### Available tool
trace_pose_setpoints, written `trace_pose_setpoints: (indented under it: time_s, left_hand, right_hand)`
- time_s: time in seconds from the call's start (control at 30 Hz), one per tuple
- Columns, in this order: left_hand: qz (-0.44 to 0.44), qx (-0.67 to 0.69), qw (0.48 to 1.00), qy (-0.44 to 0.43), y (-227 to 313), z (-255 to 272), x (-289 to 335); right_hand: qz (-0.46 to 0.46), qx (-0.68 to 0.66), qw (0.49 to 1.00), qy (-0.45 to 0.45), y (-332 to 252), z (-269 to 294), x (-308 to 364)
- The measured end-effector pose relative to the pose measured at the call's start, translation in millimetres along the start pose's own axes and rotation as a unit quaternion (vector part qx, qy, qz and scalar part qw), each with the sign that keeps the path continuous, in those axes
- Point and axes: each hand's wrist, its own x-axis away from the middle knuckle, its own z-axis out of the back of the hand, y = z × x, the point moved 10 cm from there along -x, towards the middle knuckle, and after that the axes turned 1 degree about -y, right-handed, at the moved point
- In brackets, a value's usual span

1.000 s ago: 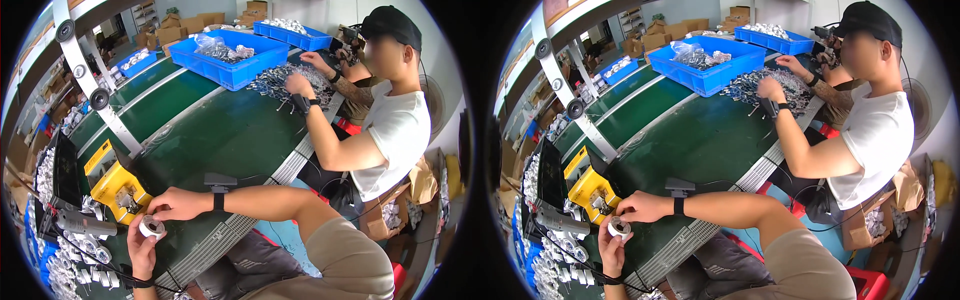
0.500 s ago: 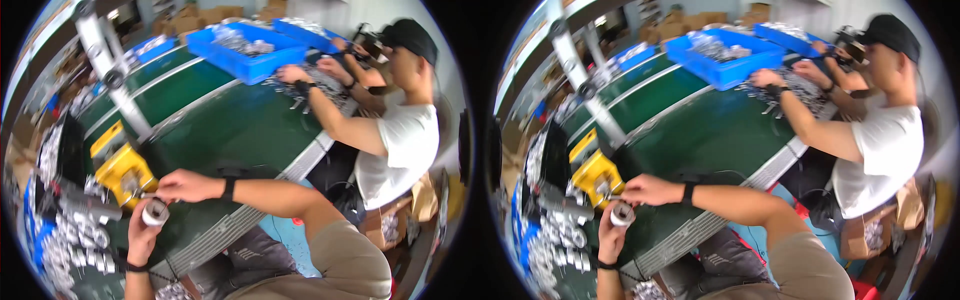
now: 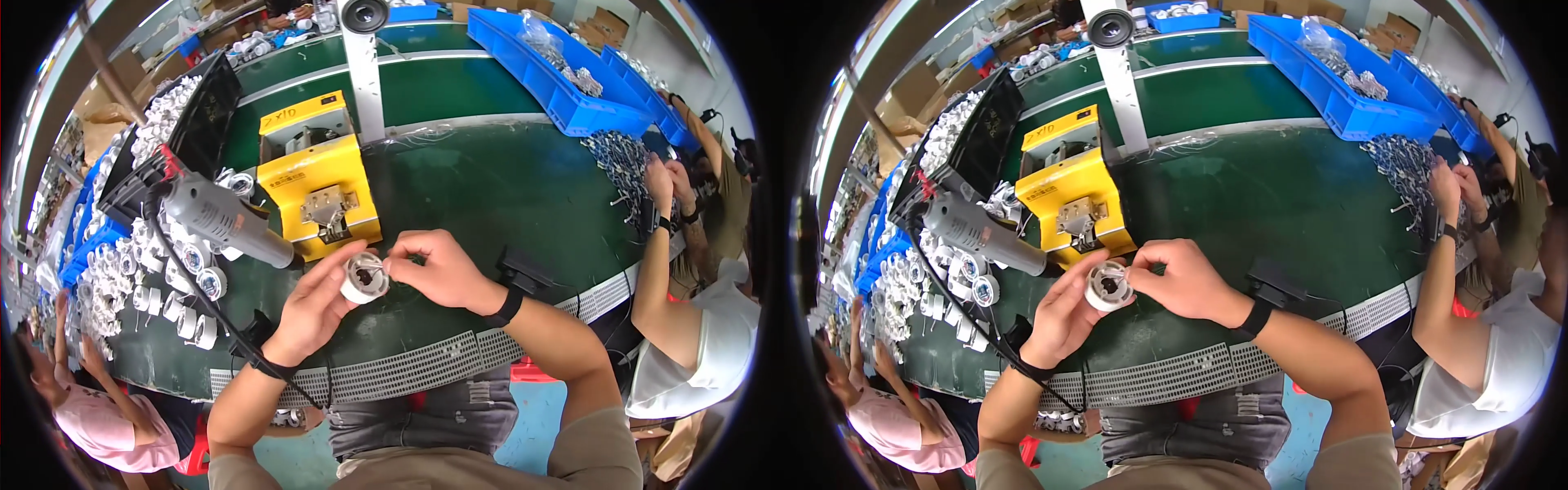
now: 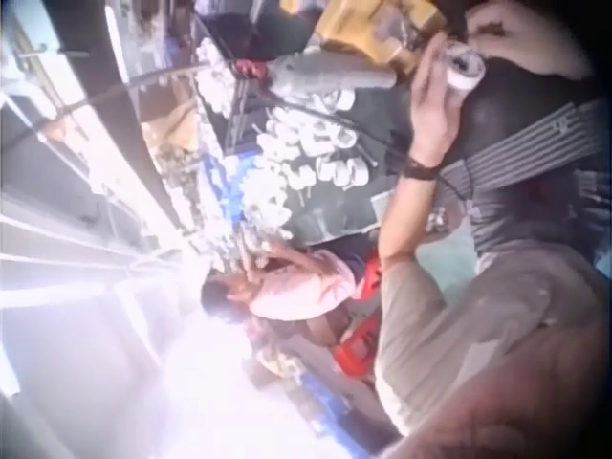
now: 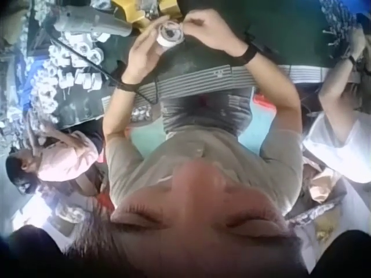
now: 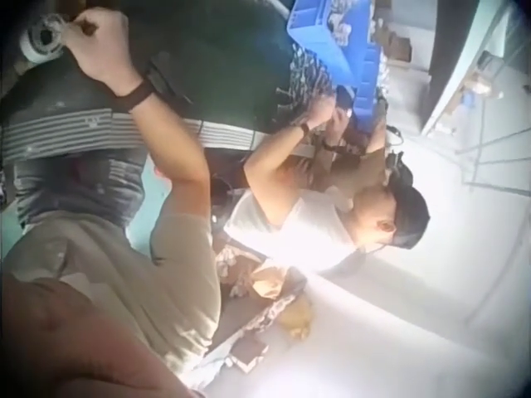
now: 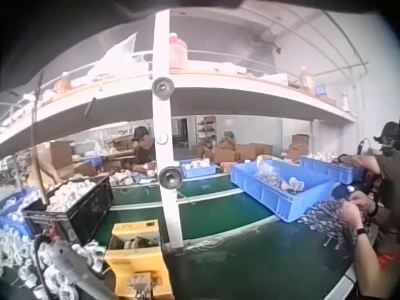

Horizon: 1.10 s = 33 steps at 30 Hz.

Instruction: Assembling small electrical components using an electric screwdriver at a factory workbench.

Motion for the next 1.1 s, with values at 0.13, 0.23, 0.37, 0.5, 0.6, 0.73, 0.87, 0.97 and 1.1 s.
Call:
trace_pose_setpoints:
  time_s: [0.13,0.23,0.37,0.5,0.6,0.73,0.87,0.97,1.1]
  left_hand:
    - [-0.016,0.004,0.999,0.048,0,2,-4]
    - [-0.03,0.009,0.999,0.017,1,-1,-8]
    - [-0.029,-0.017,0.999,0.033,4,9,5]
    - [-0.033,0.026,0.999,0.009,7,-1,2]
    - [-0.031,0.009,0.999,0.004,-4,4,3]
    - [-0.01,0.031,0.999,0.01,-7,-2,3]
    - [-0.042,0.011,0.999,0.022,-2,11,0]
    - [-0.055,0.004,0.997,0.053,9,17,9]
    - [-0.063,-0.012,0.997,0.05,8,9,-4]
  right_hand:
    - [0.014,0.036,0.999,0.013,-9,3,5]
    - [0.028,0.024,0.999,0.032,-13,6,7]
    - [0.063,-0.044,0.997,-0.025,-17,-11,-1]
    - [0.103,-0.001,0.995,0.012,-19,-5,6]
    - [0.101,0.081,0.991,0.03,-22,-5,10]
    - [0.115,0.096,0.987,0.059,-23,-7,14]
    - [0.108,0.064,0.992,0.03,-36,-4,12]
    - [0.191,0.058,0.98,0.008,-60,-6,10]
    - [0.204,0.207,0.956,0.045,-62,15,14]
